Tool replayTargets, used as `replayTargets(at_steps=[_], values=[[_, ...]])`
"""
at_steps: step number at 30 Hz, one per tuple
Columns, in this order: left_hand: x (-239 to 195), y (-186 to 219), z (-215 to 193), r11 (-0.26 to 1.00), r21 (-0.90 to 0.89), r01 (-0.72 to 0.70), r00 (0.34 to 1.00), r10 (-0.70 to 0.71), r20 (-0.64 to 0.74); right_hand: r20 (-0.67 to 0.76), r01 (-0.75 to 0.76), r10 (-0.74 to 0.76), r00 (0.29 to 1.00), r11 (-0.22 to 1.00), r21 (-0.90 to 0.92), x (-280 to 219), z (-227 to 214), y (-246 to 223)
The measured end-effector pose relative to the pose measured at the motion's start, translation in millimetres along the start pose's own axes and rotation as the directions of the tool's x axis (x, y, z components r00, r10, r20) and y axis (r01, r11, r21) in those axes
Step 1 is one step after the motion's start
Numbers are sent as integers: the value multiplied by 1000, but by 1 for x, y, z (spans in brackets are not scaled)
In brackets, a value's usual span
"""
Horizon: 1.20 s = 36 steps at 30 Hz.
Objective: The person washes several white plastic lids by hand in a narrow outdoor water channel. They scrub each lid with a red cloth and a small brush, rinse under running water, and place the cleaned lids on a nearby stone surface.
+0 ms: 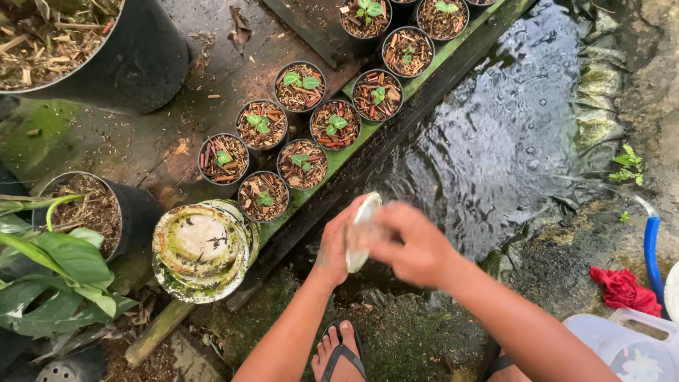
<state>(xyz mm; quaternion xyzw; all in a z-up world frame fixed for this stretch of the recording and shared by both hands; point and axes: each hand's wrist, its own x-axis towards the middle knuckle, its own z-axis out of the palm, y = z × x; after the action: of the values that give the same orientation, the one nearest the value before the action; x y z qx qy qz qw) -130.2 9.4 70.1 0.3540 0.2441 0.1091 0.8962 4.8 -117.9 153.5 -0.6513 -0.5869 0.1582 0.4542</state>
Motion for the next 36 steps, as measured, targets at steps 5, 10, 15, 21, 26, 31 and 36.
replayTargets(at_steps=[5, 10, 15, 21, 26, 31, 36], values=[[0, 7, 1, 989, 99, -108, 994, 105, 40, -105, 207, -228, 968, 961, -185, -11, 15, 7], [0, 5, -3, 990, 127, -69, 998, 67, 19, -125, -50, 36, 991, 992, -112, -17, 21, 17], [2, -3, -5, 981, 123, -149, 988, 145, 47, -124, 134, -159, 979, 973, -185, -19, 22, 26], [-1, 0, -11, 787, 482, -386, 922, 353, 162, -281, -93, 63, 958, 991, -95, -26, 30, 20], [-2, 4, -9, 729, 463, -504, 864, 440, 246, -279, 39, -60, 958, 996, -82, -21, 24, 20], [-1, 3, -12, 760, 368, -536, 842, 451, 296, -195, 37, -43, 980, 999, -32, -25, 23, 11], [-1, 5, -13, 834, 221, -506, 848, 434, 303, -210, 23, -58, 976, 986, -167, -19, 18, 12]])
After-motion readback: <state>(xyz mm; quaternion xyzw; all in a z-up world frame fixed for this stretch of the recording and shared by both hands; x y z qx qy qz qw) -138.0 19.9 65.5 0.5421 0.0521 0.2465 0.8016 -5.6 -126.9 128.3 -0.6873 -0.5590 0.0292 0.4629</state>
